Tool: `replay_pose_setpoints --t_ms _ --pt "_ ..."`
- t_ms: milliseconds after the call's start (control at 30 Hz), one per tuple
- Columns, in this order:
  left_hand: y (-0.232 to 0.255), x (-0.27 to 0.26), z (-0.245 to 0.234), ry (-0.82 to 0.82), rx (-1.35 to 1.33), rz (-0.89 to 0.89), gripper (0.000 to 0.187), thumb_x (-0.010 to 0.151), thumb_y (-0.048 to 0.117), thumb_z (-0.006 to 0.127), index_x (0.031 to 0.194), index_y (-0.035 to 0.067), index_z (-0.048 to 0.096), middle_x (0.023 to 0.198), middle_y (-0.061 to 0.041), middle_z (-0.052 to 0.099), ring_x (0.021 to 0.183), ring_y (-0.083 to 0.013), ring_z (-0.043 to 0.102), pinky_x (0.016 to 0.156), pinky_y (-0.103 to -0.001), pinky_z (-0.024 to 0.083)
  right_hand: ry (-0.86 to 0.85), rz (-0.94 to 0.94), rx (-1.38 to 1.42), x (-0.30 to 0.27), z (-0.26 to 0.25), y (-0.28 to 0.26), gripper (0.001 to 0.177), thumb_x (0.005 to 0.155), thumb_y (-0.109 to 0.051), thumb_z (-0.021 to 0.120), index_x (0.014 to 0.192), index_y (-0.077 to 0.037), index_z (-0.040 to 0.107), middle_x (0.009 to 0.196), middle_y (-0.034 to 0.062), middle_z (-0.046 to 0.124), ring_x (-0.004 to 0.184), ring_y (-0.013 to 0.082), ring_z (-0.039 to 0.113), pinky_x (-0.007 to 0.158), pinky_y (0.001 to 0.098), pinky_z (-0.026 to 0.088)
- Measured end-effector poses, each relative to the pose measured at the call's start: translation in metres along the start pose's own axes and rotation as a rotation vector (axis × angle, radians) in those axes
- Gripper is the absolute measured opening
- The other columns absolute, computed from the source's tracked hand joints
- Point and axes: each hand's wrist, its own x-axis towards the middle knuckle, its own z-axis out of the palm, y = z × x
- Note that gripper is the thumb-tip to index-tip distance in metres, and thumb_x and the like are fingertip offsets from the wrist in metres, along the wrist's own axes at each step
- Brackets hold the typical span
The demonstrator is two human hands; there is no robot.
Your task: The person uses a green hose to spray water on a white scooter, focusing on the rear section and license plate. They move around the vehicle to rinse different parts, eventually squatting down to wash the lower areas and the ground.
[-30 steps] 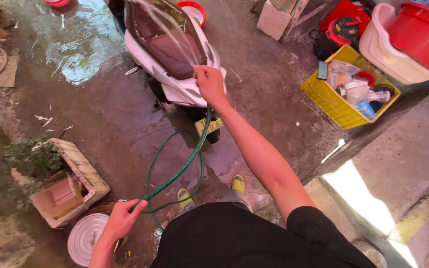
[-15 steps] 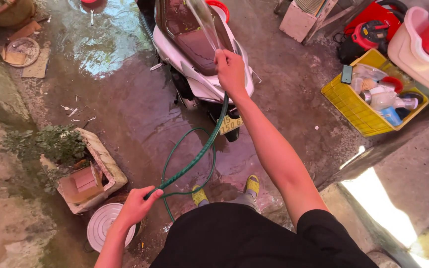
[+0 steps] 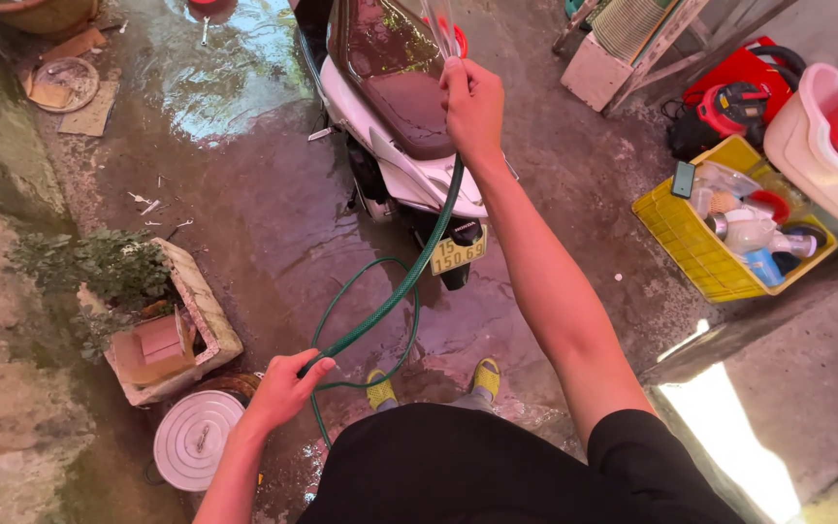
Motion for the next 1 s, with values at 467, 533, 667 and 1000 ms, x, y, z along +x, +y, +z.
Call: replay_pose_setpoints --t_ms 467,533,667,1000 --pt "0.001 -0.005 -0.001 -0.054 0.052 -0.116 0.05 0.087 0.044 0.054 0.059 0.012 0.029 0.056 0.004 0.024 0.056 -0.0113 0.023 0.05 -0.027 0.025 -0.032 0.153 -0.233 -0.012 0.002 0.055 0.029 0.079 -0.021 0.046 0.051 -0.012 0.045 0.045 -0.0032 0.039 0.045 0.0075 0.034 0.047 0.0253 0.029" --pt "-0.003 -0.007 -0.001 -0.061 0.053 -0.147 0.052 0.086 0.047 0.054 0.06 0.013 0.025 0.056 0.004 0.022 0.056 -0.0111 0.022 0.05 -0.027 0.024 -0.048 0.207 -0.185 -0.018 0.004 0.067 0.029 0.079 -0.018 0.046 0.052 -0.011 0.045 0.044 -0.0023 0.038 0.043 0.0076 0.033 0.043 0.025 0.027" --pt "-0.007 -0.012 -0.003 -0.093 0.069 -0.145 0.051 0.086 0.046 0.056 0.059 0.013 0.027 0.057 0.004 0.023 0.056 -0.0114 0.023 0.051 -0.027 0.025 -0.109 0.239 -0.306 -0.033 0.006 0.08 0.029 0.077 -0.021 0.044 0.049 -0.011 0.046 0.044 -0.0012 0.043 0.046 0.0093 0.039 0.049 0.0277 0.032" --pt "-0.008 -0.028 -0.018 -0.16 0.058 -0.318 0.04 0.08 0.041 0.066 0.057 0.012 0.05 0.055 0.004 0.036 0.057 -0.0096 0.031 0.055 -0.024 0.029 -0.204 0.379 -0.459 -0.076 0.017 0.143 0.029 0.075 -0.024 0.043 0.05 -0.012 0.051 0.044 0.0 0.046 0.049 0.013 0.044 0.053 0.0316 0.034"
